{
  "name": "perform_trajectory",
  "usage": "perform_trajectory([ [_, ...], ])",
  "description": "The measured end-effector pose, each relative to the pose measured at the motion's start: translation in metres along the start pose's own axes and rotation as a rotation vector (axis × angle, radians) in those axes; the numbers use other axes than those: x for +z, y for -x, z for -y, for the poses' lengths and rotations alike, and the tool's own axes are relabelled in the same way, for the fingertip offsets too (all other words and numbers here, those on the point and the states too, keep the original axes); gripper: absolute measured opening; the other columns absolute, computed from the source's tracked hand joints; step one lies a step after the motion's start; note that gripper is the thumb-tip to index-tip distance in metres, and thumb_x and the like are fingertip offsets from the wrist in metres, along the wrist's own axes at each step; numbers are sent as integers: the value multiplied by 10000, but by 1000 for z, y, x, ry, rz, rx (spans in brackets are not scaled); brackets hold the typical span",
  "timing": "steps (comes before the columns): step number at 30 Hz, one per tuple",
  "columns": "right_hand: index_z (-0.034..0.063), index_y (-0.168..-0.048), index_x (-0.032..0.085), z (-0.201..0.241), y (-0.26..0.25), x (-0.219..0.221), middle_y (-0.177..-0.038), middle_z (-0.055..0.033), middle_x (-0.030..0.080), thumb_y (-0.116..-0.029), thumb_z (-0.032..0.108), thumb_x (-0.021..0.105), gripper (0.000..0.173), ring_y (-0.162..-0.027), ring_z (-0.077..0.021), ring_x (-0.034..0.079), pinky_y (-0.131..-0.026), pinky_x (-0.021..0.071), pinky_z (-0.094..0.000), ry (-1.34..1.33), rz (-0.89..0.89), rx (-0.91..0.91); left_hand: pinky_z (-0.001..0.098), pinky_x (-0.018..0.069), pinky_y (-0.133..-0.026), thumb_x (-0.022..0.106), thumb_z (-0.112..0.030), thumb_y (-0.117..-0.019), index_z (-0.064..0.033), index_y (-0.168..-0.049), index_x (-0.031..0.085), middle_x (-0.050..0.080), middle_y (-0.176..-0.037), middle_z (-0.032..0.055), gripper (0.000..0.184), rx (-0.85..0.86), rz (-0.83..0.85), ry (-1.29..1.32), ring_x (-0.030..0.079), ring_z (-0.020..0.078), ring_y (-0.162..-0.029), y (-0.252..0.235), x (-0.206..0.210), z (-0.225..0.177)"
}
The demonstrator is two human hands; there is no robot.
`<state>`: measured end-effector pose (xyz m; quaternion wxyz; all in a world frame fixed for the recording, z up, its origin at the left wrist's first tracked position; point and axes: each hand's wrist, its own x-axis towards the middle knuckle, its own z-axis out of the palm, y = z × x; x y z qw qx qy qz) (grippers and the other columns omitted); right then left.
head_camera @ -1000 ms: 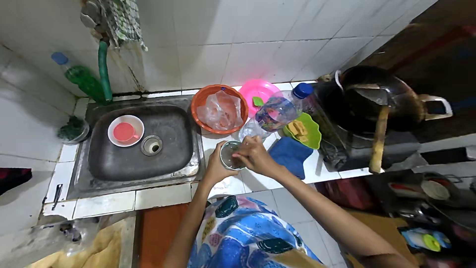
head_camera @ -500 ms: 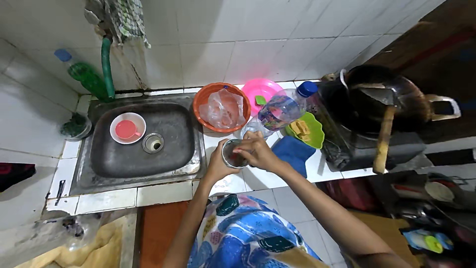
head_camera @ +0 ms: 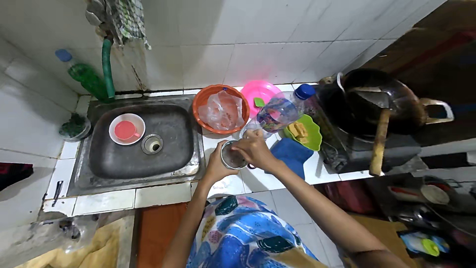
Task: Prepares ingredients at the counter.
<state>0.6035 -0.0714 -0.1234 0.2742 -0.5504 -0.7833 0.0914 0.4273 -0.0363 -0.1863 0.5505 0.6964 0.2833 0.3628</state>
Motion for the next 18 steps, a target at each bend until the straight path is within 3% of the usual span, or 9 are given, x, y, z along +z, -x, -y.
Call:
perform_trajectory([
  [3,32,-867,801,6,-1,-1,-809,-108,744,-929,130,628,209,-821,-324,636,-840,396,-537,-95,90,28,358,481,-1084,957,-55,-512,164,-1401,423,633,-1291,263,1060,8,5,2,633,254,-1223,-2,-1,-1],
  [7,46,-900,810,1,-3,-3,-857,-91,772,-947,158,626,221,-817,-303,649,-830,399,-536,-54,-55,40,354,479,-1085,957,-48,-506,153,-1405,424,632,-1296,259,1065,10,8,4,628,246,-1230,-1,-1,0],
  [9,36,-899,807,3,0,1,-846,-119,760,-941,136,642,197,-833,-349,656,-838,421,-570,-45,34,52,351,480,-1083,956,-44,-507,159,-1402,425,634,-1289,262,1060,10,7,7,634,247,-1220,0,0,0],
  [11,30,-878,808,8,0,1,-807,-124,740,-919,125,644,195,-814,-332,623,-840,395,-545,-112,91,72,350,483,-1079,955,-51,-512,161,-1402,425,636,-1286,261,1058,13,9,6,637,244,-1215,-1,-1,-1],
  [15,40,-899,810,0,-1,-2,-842,-95,765,-944,147,624,219,-809,-302,634,-828,396,-530,-70,-76,72,365,472,-1091,956,-39,-509,163,-1408,421,625,-1305,270,1065,15,14,6,621,262,-1244,0,-3,-1],
  [18,36,-884,807,2,5,2,-816,-104,752,-923,131,633,202,-825,-328,635,-832,403,-547,-85,20,70,354,481,-1083,958,-49,-513,157,-1413,416,635,-1290,262,1070,9,16,1,635,251,-1222,0,-2,0],
])
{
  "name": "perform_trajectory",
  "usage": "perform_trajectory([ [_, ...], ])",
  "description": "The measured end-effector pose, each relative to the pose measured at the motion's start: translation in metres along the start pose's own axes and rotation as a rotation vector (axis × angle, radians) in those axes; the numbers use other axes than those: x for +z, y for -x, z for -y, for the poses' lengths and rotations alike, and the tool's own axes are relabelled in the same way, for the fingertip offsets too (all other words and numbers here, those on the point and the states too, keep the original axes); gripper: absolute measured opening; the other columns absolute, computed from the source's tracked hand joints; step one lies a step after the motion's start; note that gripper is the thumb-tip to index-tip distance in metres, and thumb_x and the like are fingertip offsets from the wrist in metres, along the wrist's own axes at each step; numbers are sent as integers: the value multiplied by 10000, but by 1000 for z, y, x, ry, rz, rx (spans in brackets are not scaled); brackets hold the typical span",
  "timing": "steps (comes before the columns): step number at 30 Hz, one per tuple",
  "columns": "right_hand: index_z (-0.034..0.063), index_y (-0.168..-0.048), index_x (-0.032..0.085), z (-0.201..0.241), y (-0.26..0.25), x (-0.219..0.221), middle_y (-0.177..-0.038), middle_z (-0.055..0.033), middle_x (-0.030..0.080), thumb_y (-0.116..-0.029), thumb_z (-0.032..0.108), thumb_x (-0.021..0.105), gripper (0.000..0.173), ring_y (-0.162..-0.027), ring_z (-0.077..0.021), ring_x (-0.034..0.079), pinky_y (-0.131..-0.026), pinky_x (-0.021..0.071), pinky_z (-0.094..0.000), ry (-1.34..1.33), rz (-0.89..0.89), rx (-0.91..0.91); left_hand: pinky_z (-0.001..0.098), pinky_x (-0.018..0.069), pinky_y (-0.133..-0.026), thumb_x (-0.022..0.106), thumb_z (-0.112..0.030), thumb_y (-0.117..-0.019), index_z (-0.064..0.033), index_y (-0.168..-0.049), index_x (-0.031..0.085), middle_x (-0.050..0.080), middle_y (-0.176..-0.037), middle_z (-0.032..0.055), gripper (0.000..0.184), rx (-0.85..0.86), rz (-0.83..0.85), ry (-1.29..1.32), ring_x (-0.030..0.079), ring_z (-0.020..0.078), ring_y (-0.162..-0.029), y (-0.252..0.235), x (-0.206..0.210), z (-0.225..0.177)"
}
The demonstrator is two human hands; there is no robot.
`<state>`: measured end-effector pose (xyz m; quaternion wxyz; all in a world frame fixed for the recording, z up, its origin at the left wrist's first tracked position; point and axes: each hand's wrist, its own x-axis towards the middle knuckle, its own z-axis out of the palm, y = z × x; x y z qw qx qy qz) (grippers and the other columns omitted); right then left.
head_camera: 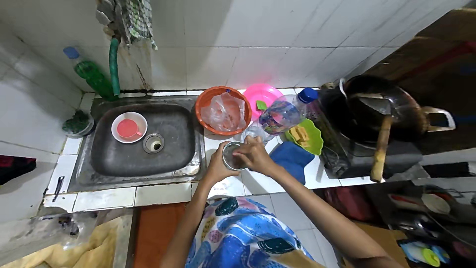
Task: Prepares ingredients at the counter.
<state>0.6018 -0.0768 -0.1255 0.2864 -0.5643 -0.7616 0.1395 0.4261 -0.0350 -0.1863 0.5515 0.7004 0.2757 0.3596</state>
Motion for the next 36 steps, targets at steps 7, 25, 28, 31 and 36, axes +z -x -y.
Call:
perform_trajectory([
  [7,47,-891,810,2,2,-2,-833,-100,759,-934,140,638,200,-838,-339,655,-836,423,-562,44,-17,-13,366,476,-1092,959,-45,-515,158,-1412,417,627,-1302,267,1068,-12,1,3,626,264,-1237,-1,0,-2],
  [25,47,-900,813,3,-8,-6,-832,-96,759,-932,141,626,211,-813,-309,633,-831,402,-536,10,7,-25,370,471,-1096,954,-33,-515,160,-1417,412,625,-1305,273,1070,-9,-1,0,622,269,-1245,-1,-1,-3],
  [28,57,-909,815,3,-9,-5,-844,-83,772,-940,138,631,203,-799,-308,645,-808,406,-531,80,-71,-48,360,467,-1099,950,-19,-510,161,-1408,419,621,-1309,271,1058,-1,-11,15,615,260,-1250,0,0,-2],
  [31,38,-890,807,7,-7,-5,-809,-116,748,-928,112,644,183,-802,-341,644,-827,419,-551,69,83,-25,364,475,-1091,956,-41,-515,156,-1411,418,631,-1295,267,1063,-10,-3,0,628,263,-1233,-1,0,-2],
  [36,41,-893,806,2,-8,-9,-815,-97,759,-942,148,637,206,-793,-323,647,-810,413,-539,98,-56,-40,371,467,-1099,949,-34,-519,154,-1417,416,617,-1318,269,1060,-11,-5,6,613,266,-1253,1,0,-2],
])
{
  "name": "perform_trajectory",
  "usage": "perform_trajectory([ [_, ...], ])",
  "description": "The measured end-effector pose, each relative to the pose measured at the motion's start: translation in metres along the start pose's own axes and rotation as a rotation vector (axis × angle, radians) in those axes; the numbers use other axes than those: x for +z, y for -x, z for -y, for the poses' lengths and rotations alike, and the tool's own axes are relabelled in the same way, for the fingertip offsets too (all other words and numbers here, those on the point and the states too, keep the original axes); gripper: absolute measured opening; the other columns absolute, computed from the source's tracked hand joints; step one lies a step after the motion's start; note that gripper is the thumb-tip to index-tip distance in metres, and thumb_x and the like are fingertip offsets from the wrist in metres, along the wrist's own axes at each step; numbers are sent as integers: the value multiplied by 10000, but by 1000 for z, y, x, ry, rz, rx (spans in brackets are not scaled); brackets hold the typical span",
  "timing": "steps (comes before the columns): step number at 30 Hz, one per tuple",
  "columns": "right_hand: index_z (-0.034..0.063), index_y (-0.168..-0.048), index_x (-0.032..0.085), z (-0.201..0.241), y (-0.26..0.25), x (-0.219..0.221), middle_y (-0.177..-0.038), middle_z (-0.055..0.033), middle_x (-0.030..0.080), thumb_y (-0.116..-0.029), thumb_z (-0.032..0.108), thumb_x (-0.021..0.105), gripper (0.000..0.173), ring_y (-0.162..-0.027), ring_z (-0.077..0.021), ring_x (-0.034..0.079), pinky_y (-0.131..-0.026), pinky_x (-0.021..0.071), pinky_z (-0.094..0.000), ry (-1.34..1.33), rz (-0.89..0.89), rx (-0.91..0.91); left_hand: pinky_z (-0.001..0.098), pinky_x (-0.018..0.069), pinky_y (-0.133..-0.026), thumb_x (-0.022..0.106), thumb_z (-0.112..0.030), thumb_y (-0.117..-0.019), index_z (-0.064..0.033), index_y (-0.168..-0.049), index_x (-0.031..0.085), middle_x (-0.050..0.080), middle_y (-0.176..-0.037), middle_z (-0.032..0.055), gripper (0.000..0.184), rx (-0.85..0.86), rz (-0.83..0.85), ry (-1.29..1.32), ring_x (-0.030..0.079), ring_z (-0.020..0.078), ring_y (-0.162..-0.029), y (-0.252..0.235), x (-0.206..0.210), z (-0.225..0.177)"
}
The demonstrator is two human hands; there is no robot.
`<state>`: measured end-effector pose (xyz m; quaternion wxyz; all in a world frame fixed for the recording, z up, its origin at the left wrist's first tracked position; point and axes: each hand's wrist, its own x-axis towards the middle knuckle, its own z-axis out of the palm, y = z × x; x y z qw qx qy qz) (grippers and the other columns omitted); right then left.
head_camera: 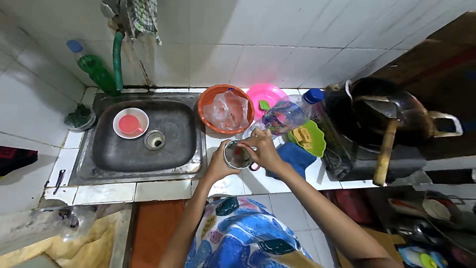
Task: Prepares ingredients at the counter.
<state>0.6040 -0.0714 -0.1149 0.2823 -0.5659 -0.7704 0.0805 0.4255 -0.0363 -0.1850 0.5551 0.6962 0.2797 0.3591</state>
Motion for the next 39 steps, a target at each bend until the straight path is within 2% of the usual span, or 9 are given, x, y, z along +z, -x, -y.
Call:
perform_trajectory([
  [3,33,-879,805,3,8,0,-811,-114,749,-925,129,650,189,-806,-335,631,-826,412,-548,-56,118,58,382,466,-1103,957,-40,-525,145,-1431,408,613,-1325,271,1075,-30,8,-11,613,277,-1255,-1,-1,-4],
  [6,21,-891,805,7,5,-19,-798,-117,711,-926,142,650,199,-812,-266,592,-850,383,-522,-171,51,130,378,467,-1101,956,-43,-518,152,-1425,412,615,-1320,275,1076,-13,3,7,613,280,-1254,1,0,-1],
  [11,57,-927,804,6,-2,-66,-871,-21,753,-964,158,607,224,-855,-156,567,-885,364,-442,-178,62,44,373,480,-1087,955,-49,-524,158,-1414,416,627,-1299,275,1061,17,-5,8,630,272,-1233,0,0,2],
  [17,-30,-1031,736,9,-13,-101,-981,-94,755,-1043,132,501,286,-895,-60,697,-883,557,-220,-285,265,-100,370,473,-1095,955,-65,-530,157,-1415,416,622,-1309,273,1060,21,-3,4,619,269,-1249,0,-1,1],
  [22,-22,-1013,673,24,-25,-106,-927,-118,725,-1066,117,447,271,-855,-125,689,-835,546,-249,-202,402,-162,366,465,-1101,950,-45,-521,169,-1409,414,613,-1317,282,1059,27,-1,21,612,271,-1259,0,0,3],
  [25,-60,-1023,636,29,-29,-89,-868,-168,687,-1058,55,455,218,-782,-226,676,-778,557,-352,-168,517,-90,362,470,-1099,955,-53,-519,167,-1407,418,617,-1316,274,1061,40,-5,21,618,263,-1252,0,1,5],
  [28,-116,-1077,627,23,-31,-62,-940,-246,682,-1067,28,457,222,-864,-336,684,-849,547,-452,-165,675,35,369,472,-1096,955,-48,-526,151,-1417,418,621,-1309,269,1059,10,8,15,619,268,-1246,0,0,3],
  [32,-81,-1040,645,30,-33,-70,-902,-199,692,-1045,19,472,200,-813,-284,691,-803,569,-410,-155,513,-52,389,477,-1093,957,-58,-529,158,-1413,416,620,-1307,277,1060,14,14,11,621,284,-1243,-1,-1,3],
  [39,-83,-1031,637,26,-31,-67,-884,-192,688,-1046,15,460,203,-801,-268,688,-795,569,-395,-171,486,-50,382,472,-1096,957,-48,-514,155,-1419,410,619,-1309,276,1076,7,17,-1,622,279,-1243,-2,-2,1],
])
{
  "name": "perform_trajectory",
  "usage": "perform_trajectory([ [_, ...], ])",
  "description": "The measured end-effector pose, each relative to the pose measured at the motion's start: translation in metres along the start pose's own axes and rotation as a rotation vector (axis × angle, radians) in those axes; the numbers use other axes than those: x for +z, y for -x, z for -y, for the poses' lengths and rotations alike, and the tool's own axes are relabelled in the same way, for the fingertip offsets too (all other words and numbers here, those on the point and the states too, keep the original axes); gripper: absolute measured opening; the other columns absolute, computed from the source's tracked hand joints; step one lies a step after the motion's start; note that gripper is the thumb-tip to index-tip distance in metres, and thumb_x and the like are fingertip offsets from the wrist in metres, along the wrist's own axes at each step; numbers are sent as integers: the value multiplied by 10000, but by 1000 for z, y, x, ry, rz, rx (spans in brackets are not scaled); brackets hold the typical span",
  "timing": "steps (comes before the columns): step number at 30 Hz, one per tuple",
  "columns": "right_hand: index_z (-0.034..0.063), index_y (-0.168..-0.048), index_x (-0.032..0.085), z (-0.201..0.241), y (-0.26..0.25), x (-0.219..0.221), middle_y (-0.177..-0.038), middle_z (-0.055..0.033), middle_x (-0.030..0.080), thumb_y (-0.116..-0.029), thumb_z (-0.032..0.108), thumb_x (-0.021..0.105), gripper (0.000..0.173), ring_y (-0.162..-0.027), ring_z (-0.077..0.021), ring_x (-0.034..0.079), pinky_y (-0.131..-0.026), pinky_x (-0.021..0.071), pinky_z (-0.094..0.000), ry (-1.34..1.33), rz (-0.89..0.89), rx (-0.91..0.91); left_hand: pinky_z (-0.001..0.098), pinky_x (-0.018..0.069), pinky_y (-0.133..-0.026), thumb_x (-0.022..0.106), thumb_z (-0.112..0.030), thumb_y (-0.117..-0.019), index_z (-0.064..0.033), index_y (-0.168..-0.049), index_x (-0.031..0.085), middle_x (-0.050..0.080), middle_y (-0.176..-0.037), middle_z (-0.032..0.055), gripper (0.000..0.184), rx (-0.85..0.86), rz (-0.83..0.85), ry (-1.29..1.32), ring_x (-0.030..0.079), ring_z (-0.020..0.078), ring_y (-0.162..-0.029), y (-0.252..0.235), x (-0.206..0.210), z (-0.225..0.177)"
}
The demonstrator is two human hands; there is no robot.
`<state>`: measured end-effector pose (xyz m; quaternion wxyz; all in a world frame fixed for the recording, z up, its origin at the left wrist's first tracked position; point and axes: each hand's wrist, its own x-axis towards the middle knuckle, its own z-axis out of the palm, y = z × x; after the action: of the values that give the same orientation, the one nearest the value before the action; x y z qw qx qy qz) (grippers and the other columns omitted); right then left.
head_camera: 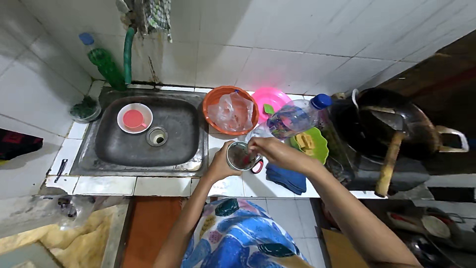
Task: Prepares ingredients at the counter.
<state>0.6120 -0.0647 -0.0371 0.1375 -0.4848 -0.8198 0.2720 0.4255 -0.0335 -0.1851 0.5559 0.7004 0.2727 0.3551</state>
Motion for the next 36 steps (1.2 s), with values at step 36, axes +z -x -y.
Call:
perform_trajectory([
  [36,-60,-953,715,4,-13,19,-788,-187,707,-1009,83,553,223,-682,-304,708,-661,590,-410,232,-273,-56,359,469,-1094,952,-55,-524,163,-1410,411,624,-1305,268,1061,13,-24,8,622,259,-1242,2,2,0],
])
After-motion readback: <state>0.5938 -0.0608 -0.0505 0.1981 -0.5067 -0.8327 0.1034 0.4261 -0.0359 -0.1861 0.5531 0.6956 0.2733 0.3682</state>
